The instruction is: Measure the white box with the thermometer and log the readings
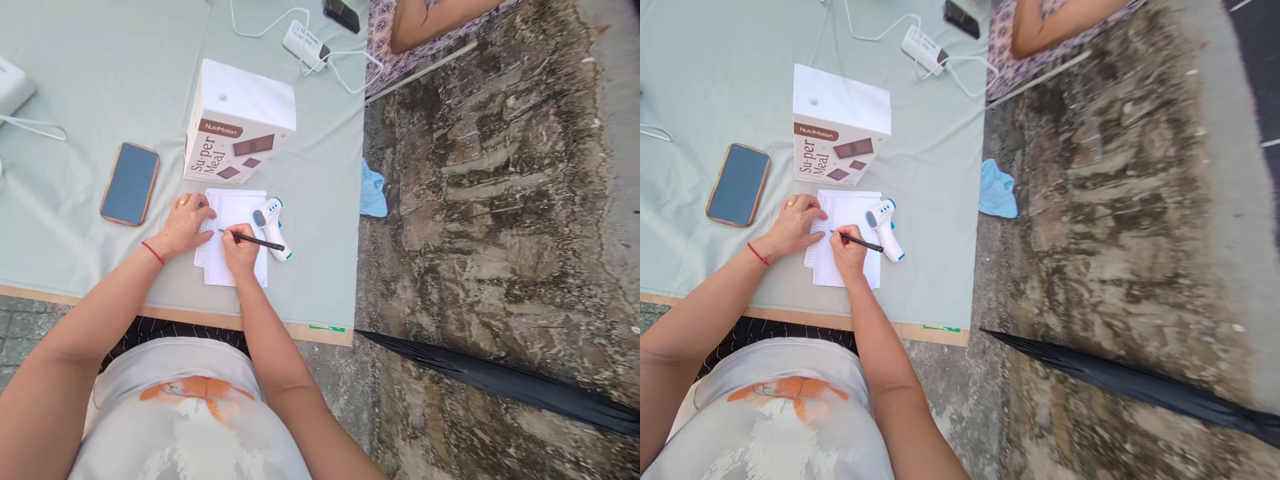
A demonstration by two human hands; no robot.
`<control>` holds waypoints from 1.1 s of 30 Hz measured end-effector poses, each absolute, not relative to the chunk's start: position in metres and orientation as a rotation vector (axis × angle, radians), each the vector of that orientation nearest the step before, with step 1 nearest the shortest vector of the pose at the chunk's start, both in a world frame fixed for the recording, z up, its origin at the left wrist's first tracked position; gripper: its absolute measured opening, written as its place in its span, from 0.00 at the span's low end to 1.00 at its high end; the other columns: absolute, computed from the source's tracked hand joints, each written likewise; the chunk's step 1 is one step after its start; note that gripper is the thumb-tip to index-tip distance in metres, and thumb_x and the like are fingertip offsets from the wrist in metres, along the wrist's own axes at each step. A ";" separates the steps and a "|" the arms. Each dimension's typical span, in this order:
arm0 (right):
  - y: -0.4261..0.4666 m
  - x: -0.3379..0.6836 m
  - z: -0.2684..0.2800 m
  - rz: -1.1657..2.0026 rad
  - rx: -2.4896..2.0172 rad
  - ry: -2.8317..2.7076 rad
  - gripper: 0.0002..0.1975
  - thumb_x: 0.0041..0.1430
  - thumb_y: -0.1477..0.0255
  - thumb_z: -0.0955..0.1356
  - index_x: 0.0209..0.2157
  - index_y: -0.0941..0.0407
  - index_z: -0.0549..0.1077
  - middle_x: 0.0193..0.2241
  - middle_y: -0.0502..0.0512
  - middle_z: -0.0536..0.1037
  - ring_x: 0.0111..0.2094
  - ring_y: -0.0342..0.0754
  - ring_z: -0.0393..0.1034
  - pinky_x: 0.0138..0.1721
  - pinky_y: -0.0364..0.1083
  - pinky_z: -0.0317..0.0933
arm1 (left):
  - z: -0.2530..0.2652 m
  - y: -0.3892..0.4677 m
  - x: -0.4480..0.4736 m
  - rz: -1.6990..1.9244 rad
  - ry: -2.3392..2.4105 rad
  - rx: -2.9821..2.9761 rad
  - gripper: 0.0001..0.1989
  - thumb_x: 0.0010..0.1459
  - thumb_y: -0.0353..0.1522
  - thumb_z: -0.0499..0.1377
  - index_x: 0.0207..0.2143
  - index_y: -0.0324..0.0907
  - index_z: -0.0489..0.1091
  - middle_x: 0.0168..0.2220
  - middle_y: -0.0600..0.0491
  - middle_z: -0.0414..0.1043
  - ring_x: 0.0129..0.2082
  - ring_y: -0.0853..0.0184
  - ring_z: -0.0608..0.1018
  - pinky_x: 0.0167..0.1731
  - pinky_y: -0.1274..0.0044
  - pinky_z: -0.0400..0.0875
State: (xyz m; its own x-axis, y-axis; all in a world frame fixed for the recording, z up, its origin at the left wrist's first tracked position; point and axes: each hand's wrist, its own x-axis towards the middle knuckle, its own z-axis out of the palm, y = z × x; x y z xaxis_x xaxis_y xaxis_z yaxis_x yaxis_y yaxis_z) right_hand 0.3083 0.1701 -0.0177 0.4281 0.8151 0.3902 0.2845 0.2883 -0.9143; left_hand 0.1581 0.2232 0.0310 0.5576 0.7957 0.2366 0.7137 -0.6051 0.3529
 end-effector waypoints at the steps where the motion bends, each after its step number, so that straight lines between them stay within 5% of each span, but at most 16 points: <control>1: 0.170 0.308 -0.018 0.476 -1.276 -1.127 0.08 0.51 0.64 0.65 0.26 0.53 0.67 0.22 0.46 0.70 0.26 0.43 0.62 0.30 0.44 0.62 | 0.031 0.223 0.158 0.557 1.265 2.575 0.18 0.55 0.33 0.63 0.49 0.41 0.76 0.54 0.42 0.67 0.54 0.49 0.68 0.57 0.55 0.61; 33: 0.169 0.309 -0.018 0.457 -1.323 -1.121 0.06 0.51 0.65 0.64 0.26 0.53 0.65 0.23 0.46 0.68 0.26 0.43 0.61 0.30 0.44 0.62 | 0.029 0.224 0.158 0.558 1.243 2.580 0.18 0.56 0.34 0.62 0.49 0.41 0.76 0.54 0.41 0.66 0.56 0.48 0.67 0.57 0.55 0.61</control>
